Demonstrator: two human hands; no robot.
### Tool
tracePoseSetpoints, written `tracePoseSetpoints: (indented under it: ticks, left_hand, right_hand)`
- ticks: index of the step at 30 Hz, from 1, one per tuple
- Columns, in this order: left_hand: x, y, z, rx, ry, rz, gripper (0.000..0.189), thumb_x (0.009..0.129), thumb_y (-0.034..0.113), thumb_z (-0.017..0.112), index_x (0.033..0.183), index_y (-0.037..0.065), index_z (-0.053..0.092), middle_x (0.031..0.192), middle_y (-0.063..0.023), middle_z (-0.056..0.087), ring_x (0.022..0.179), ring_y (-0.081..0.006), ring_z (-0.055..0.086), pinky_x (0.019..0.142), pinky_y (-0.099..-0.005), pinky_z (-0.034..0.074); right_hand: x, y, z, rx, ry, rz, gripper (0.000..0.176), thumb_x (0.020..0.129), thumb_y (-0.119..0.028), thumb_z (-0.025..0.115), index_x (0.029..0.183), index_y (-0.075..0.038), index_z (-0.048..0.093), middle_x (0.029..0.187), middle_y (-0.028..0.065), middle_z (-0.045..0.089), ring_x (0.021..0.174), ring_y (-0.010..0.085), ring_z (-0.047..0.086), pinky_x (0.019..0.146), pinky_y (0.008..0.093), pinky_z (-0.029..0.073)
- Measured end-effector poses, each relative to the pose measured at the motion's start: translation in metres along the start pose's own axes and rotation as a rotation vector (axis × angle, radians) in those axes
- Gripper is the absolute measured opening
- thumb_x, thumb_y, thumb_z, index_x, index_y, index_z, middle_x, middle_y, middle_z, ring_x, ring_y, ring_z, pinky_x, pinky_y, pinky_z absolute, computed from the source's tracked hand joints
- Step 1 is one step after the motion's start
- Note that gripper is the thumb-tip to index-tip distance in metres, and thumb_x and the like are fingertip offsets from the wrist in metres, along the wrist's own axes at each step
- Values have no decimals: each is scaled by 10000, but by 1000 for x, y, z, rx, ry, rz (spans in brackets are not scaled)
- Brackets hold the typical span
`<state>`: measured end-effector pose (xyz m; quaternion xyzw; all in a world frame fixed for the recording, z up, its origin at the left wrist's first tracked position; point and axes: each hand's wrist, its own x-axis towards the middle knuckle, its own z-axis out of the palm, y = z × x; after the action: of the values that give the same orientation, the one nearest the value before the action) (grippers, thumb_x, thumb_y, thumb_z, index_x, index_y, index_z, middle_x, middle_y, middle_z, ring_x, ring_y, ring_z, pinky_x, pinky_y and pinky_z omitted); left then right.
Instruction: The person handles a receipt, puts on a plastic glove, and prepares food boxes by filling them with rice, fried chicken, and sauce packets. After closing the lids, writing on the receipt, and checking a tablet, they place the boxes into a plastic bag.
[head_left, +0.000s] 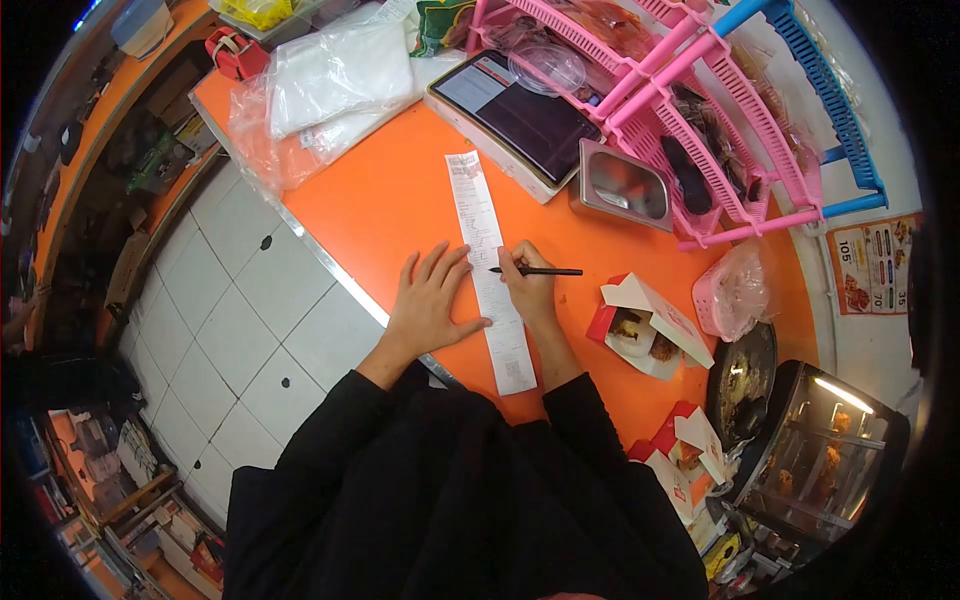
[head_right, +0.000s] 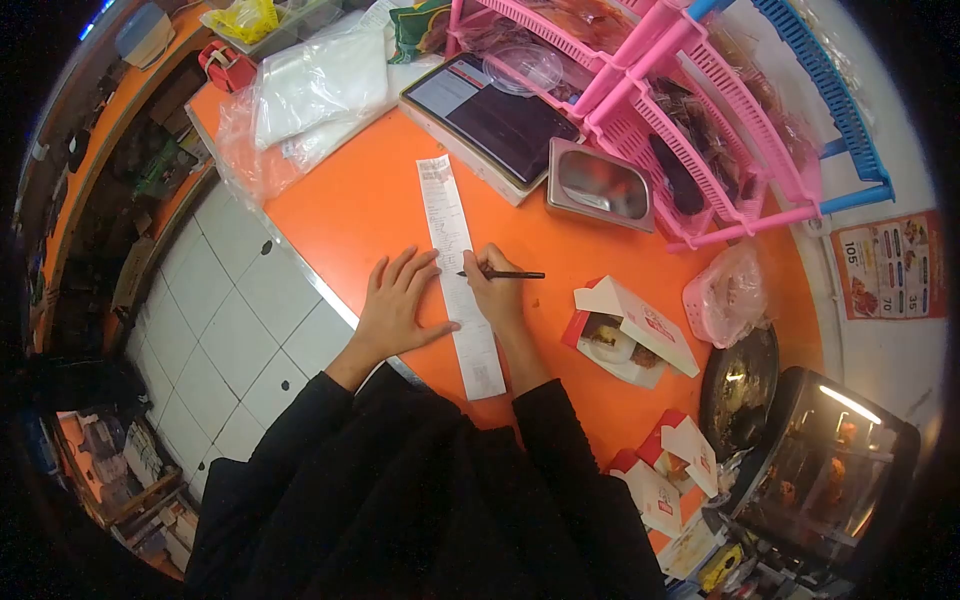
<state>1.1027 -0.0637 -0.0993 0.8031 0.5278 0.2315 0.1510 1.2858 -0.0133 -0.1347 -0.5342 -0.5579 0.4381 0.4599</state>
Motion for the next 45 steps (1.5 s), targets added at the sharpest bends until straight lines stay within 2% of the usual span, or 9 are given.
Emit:
tracePoseSetpoints:
  ticks: [23,29,32,35,38,45]
  left_hand:
    - [0,0,1,3,12,10,789,695,590,704,1230,47,498,1418,-74,403,1362,-298,307,1103,-533,190]
    - [-1,0,1,4,13,13,788,697,593,702,1229,49,496,1421,-75,402,1361,-301,308,1104,-535,191]
    - [-1,0,1,10,18,16,786,698,593,702,1229,51,495,1421,-74,402,1361,-301,308,1103,-535,193]
    - [-1,0,0,10,17,15,784,697,592,703,1227,53,495,1419,-73,403,1360,-301,308,1102,-534,194]
    - [-1,0,0,8,19,16,782,696,591,705,1226,54,496,1417,-73,403,1360,-301,308,1103,-532,194]
    - [-1,0,0,12,8,11,785,697,594,702,1229,55,494,1418,-74,399,1361,-302,305,1103,-532,192]
  right_hand:
    - [3,-7,4,49,6,17,268,923,-140,631,717,-62,480,606,-30,506,557,22,478,512,188,371]
    - [3,-16,7,-79,44,10,294,927,-157,627,699,-60,468,600,-23,498,553,25,460,506,198,350]
    - [0,-10,4,-53,10,-12,289,937,-169,613,713,-59,466,594,-23,489,541,30,441,494,205,334]
    - [1,-3,2,17,168,-34,274,945,-173,600,734,-64,464,593,-23,481,533,32,432,484,205,327]
    - [-2,-2,0,110,184,19,280,937,-163,608,721,-55,466,580,-21,489,533,25,432,482,202,330]
    - [-9,-9,0,102,133,-20,279,935,-153,610,717,-51,469,580,-22,502,533,19,438,488,196,337]
